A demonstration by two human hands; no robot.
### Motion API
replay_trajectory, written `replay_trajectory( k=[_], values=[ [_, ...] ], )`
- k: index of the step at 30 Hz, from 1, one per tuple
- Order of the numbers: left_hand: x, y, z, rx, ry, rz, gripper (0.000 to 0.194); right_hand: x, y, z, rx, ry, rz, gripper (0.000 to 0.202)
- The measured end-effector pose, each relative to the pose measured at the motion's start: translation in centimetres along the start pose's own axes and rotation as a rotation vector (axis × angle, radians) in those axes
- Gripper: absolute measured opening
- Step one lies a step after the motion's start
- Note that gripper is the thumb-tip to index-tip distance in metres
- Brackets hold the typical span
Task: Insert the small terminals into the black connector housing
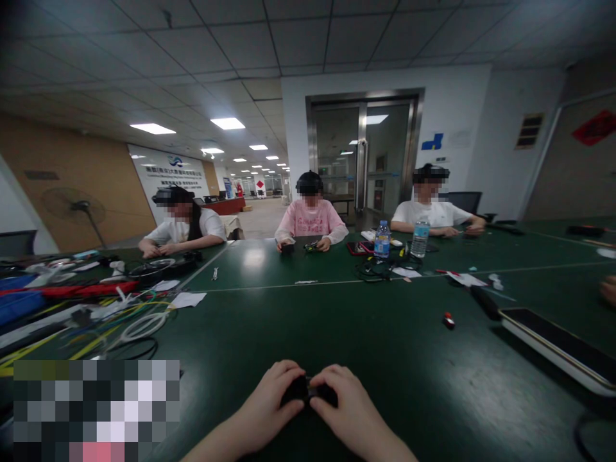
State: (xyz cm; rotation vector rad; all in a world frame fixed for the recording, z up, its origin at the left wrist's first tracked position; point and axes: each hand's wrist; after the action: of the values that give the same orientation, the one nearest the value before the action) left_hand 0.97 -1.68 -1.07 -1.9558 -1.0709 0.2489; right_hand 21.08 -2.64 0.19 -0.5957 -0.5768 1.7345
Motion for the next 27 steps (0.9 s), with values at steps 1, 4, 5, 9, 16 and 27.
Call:
replay_trajectory(
  k=[1,4,5,9,16,27],
  values=[
    [-0.02,0.04,0.09,0.006,0.005,-0.003,0.041,0.02,0.01,0.0,0.0,0.001,-0.001,0.018],
    [-0.05,0.1,0.28,0.013,0.02,-0.006,0.042,0.1,0.04,-0.07,-0.002,-0.008,-0.01,0.018],
    [-0.06,0.09,0.29,0.012,0.021,-0.006,0.042,0.13,0.05,-0.11,-0.002,-0.009,-0.013,0.018],
    [-0.08,0.0,0.14,0.007,0.007,0.0,0.041,0.23,0.1,-0.25,0.005,-0.008,-0.01,0.018],
    [0.08,-0.19,-0.26,0.01,0.003,0.002,0.041,0.26,0.17,-0.25,0.0,0.0,-0.011,0.019],
    [0.05,-0.17,-0.11,0.011,0.005,0.017,0.042,0.29,0.08,-0.18,0.003,-0.03,-0.022,0.018]
  ],
)
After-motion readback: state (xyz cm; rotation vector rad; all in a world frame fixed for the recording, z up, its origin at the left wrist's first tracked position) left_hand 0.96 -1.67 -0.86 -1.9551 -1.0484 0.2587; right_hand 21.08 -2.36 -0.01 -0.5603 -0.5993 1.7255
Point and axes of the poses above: each hand's wrist, its own x-axis towards the middle knuckle, its own y-axis out of the palm, z = x × y, and after that the axes turned 13 degrees about y, right-handed
